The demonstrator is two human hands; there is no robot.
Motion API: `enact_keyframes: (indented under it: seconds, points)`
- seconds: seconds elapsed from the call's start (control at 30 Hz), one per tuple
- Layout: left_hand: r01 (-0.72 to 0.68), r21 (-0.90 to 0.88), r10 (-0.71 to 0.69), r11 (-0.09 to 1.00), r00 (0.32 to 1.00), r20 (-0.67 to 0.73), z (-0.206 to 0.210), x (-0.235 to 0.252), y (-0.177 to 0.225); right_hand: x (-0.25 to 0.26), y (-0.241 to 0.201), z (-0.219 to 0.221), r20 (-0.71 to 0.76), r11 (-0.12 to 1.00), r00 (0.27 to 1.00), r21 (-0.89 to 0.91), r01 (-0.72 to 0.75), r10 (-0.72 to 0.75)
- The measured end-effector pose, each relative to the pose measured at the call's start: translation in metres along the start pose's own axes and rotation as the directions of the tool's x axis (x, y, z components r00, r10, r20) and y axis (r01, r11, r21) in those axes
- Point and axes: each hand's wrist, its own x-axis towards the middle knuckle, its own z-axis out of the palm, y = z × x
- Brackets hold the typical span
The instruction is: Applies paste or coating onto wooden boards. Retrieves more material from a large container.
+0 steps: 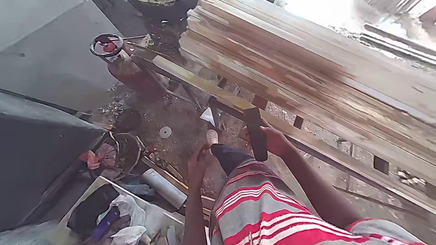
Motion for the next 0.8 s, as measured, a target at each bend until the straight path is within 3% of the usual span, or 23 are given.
enact_keyframes:
  seconds: [0.2, 0.27, 0.33, 0.4, 0.43, 0.5, 0.6, 0.67, 0.73, 0.8]
  points:
    - [0.237, 0.218, -0.250, 0.947, 0.968, 0.036, -0.110, 0.133, 0.008, 0.162, -0.011, 0.043, 0.054, 0.995, 0.998, 0.094, 0.015, -0.021]
    - [0.256, 0.348, -0.284, 0.902, 0.958, 0.033, -0.145, 0.177, 0.005, 0.221, -0.031, 0.060, 0.046, 0.999, 0.998, -0.035, 0.037, -0.035]
    - [0.289, 0.499, -0.356, 0.817, 0.934, 0.041, -0.182, 0.214, 0.000, 0.271, -0.055, 0.080, 0.039, 0.951, 0.995, -0.292, 0.104, -0.097]
    - [0.327, 0.599, -0.430, 0.731, 0.902, 0.033, -0.213, 0.250, -0.003, 0.318, -0.089, 0.094, 0.062, 0.735, 0.967, -0.638, 0.228, -0.245]
    - [0.324, 0.607, -0.427, 0.725, 0.904, 0.027, -0.229, 0.266, -0.004, 0.341, -0.111, 0.102, 0.069, 0.548, 0.945, -0.800, 0.244, -0.320]
    - [0.333, 0.556, -0.397, 0.762, 0.918, -0.006, -0.262, 0.296, -0.017, 0.386, -0.170, 0.124, 0.040, 0.148, 0.918, -0.983, 0.107, -0.394]
    - [0.325, 0.440, -0.338, 0.837, 0.940, -0.051, -0.308, 0.344, -0.047, 0.469, -0.259, 0.148, 0.081, -0.290, 0.885, -0.955, -0.063, -0.459]
    - [0.371, 0.374, -0.379, 0.850, 0.924, -0.054, -0.335, 0.378, -0.069, 0.539, -0.309, 0.146, 0.069, -0.501, 0.903, -0.848, -0.171, -0.425]
    - [0.457, 0.287, -0.465, 0.842, 0.884, -0.044, -0.359, 0.412, -0.091, 0.605, -0.346, 0.152, -0.101, -0.654, 0.941, -0.696, -0.298, -0.322]
    - [0.548, 0.206, -0.553, 0.811, 0.832, -0.038, -0.383, 0.437, -0.118, 0.669, -0.363, 0.148, -0.307, -0.726, 0.924, -0.579, -0.372, -0.229]
